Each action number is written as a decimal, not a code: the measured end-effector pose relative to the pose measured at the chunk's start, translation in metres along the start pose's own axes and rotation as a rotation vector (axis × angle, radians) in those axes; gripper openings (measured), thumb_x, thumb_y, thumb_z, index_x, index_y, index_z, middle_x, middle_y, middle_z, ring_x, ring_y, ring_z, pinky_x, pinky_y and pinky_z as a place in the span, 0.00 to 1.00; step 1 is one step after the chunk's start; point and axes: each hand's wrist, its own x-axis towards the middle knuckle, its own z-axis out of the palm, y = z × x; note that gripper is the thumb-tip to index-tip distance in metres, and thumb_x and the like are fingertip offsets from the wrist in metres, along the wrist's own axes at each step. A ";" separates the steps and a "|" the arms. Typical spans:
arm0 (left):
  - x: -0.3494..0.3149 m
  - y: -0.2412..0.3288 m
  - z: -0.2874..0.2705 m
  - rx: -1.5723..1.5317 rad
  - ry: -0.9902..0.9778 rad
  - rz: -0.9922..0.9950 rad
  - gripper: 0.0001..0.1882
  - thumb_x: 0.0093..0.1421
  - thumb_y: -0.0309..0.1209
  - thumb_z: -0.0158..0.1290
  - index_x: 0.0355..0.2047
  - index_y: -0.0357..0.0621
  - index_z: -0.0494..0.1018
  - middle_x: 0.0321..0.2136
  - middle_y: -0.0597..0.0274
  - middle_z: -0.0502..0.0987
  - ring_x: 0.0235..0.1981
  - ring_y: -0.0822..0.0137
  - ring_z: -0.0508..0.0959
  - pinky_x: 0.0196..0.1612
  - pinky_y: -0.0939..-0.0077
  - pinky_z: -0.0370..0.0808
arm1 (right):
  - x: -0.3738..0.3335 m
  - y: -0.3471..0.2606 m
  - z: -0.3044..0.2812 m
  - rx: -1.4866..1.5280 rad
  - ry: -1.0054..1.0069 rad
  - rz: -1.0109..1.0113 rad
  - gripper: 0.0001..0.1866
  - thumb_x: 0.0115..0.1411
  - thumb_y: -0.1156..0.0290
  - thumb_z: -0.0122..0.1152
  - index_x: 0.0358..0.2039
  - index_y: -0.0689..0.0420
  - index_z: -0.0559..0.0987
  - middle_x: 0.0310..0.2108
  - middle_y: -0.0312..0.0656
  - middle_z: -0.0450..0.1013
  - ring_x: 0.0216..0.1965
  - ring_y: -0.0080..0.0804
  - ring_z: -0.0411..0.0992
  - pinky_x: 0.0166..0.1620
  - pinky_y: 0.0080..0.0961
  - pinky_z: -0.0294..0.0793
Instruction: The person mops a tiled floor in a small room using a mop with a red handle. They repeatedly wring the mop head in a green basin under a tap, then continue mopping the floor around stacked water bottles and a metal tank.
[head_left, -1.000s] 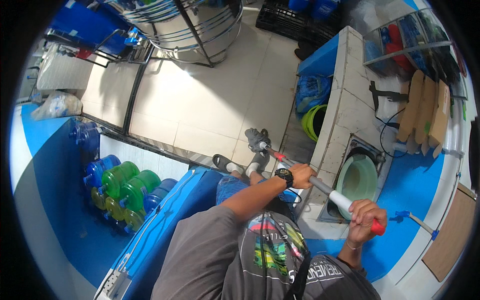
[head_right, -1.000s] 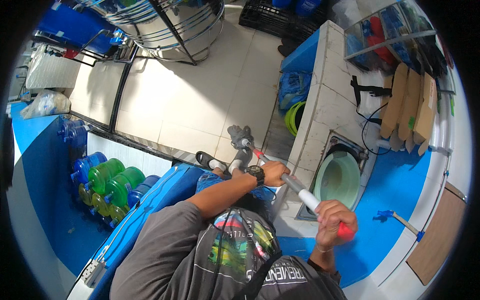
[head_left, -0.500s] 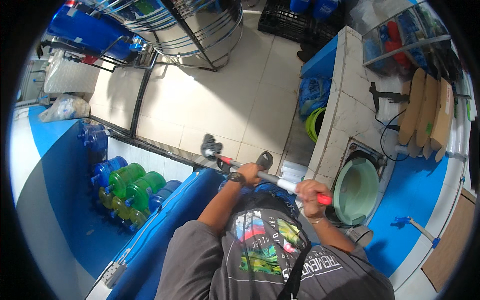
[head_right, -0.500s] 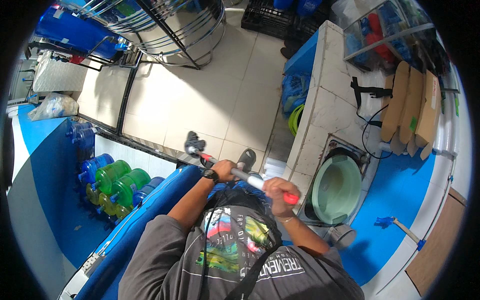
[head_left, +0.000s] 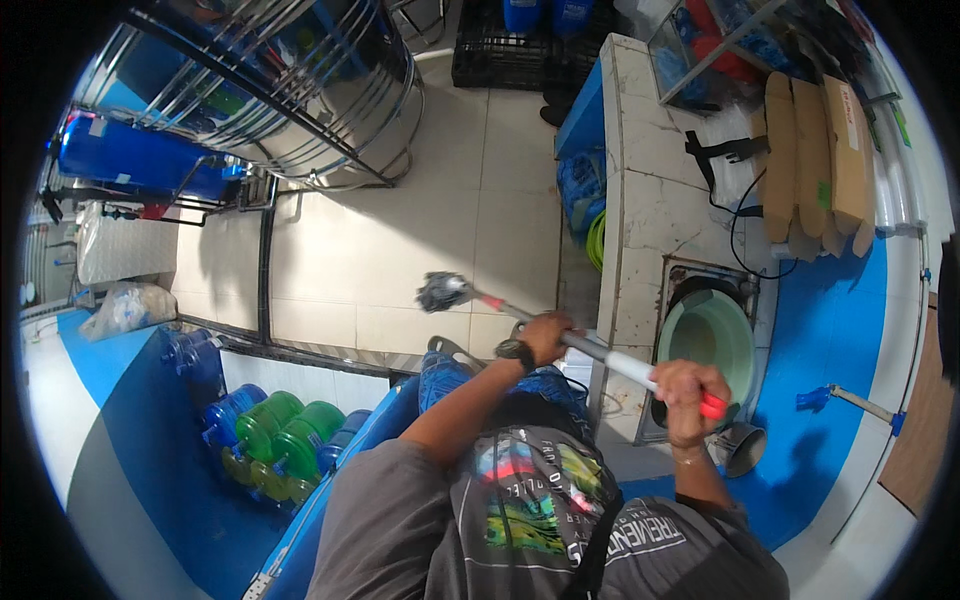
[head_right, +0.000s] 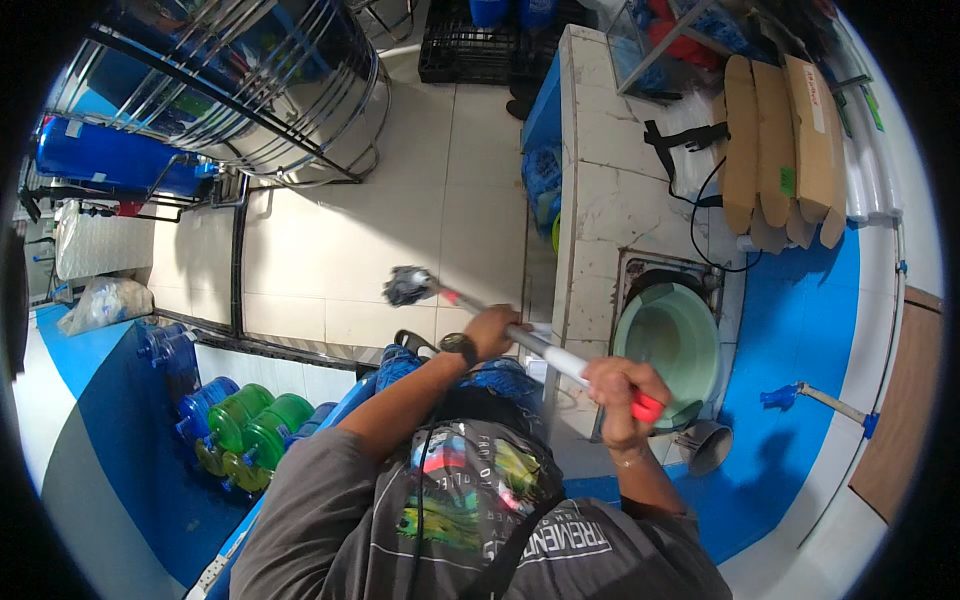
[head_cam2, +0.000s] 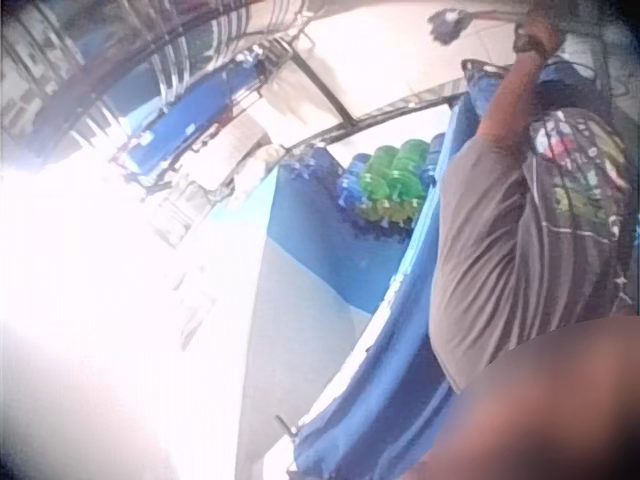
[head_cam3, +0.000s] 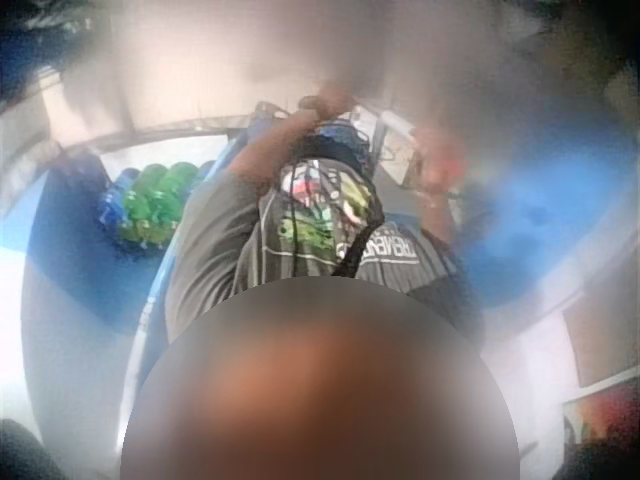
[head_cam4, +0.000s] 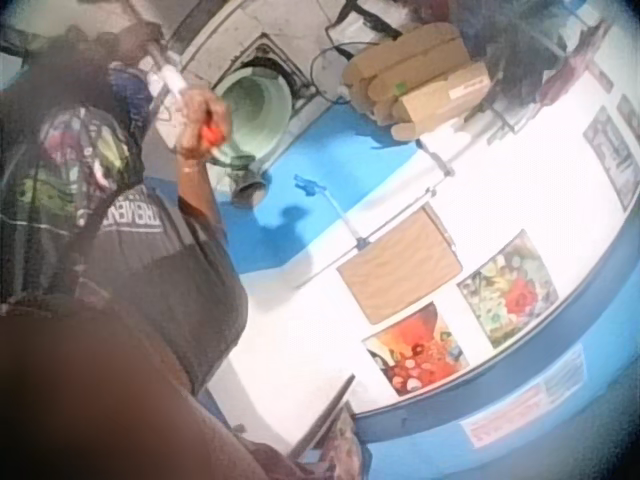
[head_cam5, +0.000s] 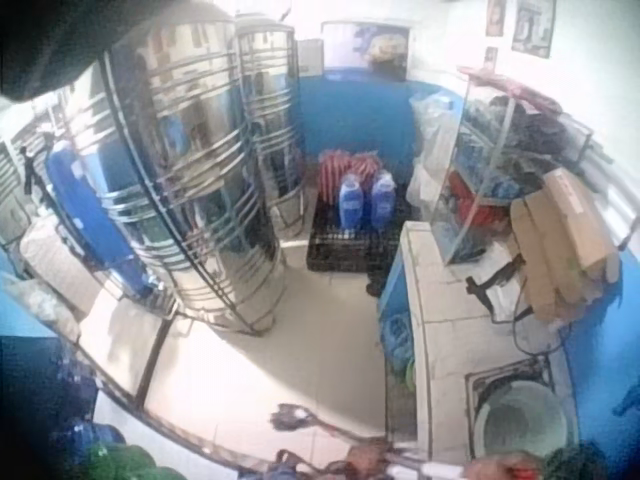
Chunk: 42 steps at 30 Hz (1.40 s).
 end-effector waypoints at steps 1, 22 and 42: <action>0.009 0.012 0.000 -0.065 0.027 0.129 0.16 0.64 0.44 0.58 0.33 0.42 0.79 0.35 0.46 0.80 0.41 0.43 0.79 0.46 0.48 0.75 | 0.000 -0.012 0.000 -0.026 0.021 -0.056 0.09 0.71 0.74 0.54 0.32 0.60 0.69 0.22 0.41 0.71 0.23 0.28 0.68 0.37 0.38 0.78; 0.015 -0.163 -0.251 0.219 -0.165 0.086 0.19 0.50 0.38 0.62 0.43 0.55 0.85 0.38 0.50 0.83 0.45 0.46 0.82 0.50 0.52 0.79 | 0.090 0.096 0.260 0.042 -0.022 -0.308 0.11 0.69 0.68 0.59 0.31 0.56 0.69 0.19 0.38 0.66 0.21 0.31 0.66 0.27 0.34 0.73; -0.120 -0.403 -0.452 0.190 0.593 -0.517 0.22 0.62 0.40 0.62 0.52 0.40 0.75 0.61 0.36 0.68 0.60 0.36 0.70 0.66 0.49 0.67 | 0.127 0.290 0.525 -0.098 -0.455 0.248 0.08 0.63 0.71 0.70 0.39 0.60 0.82 0.43 0.43 0.82 0.44 0.28 0.79 0.50 0.26 0.76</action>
